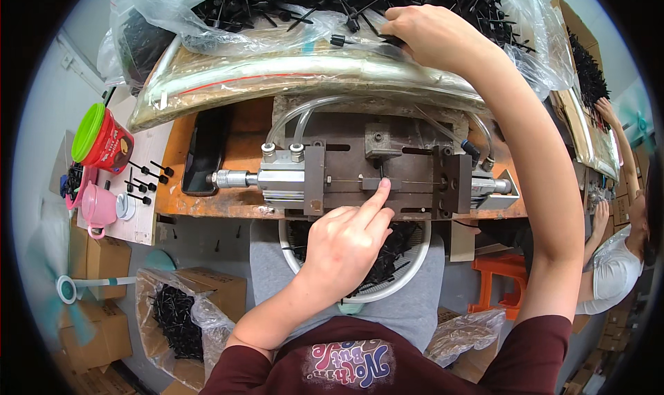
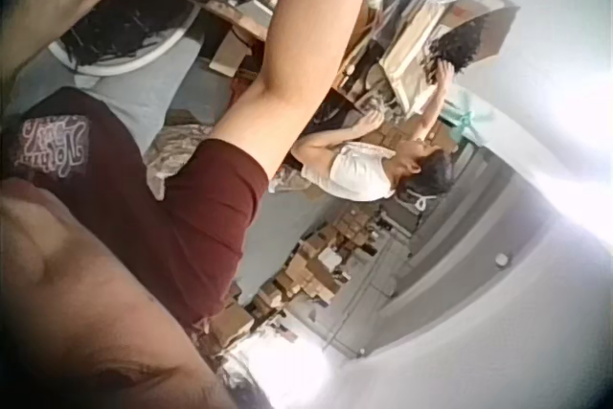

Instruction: Insert small black plastic parts into a pneumatic press to assemble fasteners.

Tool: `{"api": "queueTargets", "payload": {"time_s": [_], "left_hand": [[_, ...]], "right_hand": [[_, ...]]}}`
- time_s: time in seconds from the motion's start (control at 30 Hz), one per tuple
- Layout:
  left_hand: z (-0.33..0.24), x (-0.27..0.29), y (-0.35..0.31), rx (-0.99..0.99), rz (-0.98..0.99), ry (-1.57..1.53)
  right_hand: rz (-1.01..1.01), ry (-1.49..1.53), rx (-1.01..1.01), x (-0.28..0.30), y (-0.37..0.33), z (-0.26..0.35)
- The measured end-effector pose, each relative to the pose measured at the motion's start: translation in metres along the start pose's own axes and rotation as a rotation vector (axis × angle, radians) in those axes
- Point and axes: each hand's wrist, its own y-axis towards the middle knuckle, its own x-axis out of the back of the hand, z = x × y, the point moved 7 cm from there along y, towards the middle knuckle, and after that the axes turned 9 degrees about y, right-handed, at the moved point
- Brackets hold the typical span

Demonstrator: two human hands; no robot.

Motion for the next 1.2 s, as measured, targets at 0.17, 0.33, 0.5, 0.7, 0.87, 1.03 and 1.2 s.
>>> {"api": "queueTargets", "payload": {"time_s": [0.17,0.33,0.5,0.7,0.87,1.03,1.2], "left_hand": [[0.003,0.000,0.004,-0.015,-0.004,-0.027],[0.006,-0.003,0.003,0.009,0.027,-0.032],[0.003,-0.001,0.004,0.003,0.027,-0.017],[0.001,0.023,-0.008,-0.023,0.024,-0.228],[-0.009,0.066,0.001,-0.033,-0.255,-0.216],[-0.009,0.048,-0.011,-0.098,-0.094,-0.266],[-0.015,0.039,-0.012,-0.127,-0.073,-0.225]], "right_hand": [[-0.335,0.240,0.066,0.022,-0.027,-0.019],[-0.653,0.829,-0.386,0.023,-0.066,-0.078],[-0.920,1.528,-0.444,0.027,-0.102,-0.091],[-0.809,1.907,-0.498,0.017,-0.141,-0.003],[-0.666,2.163,-0.791,-0.026,-0.178,0.079],[-0.519,2.343,-0.833,-0.053,-0.192,0.125],[-0.567,2.395,-0.837,-0.053,-0.204,0.125]]}}
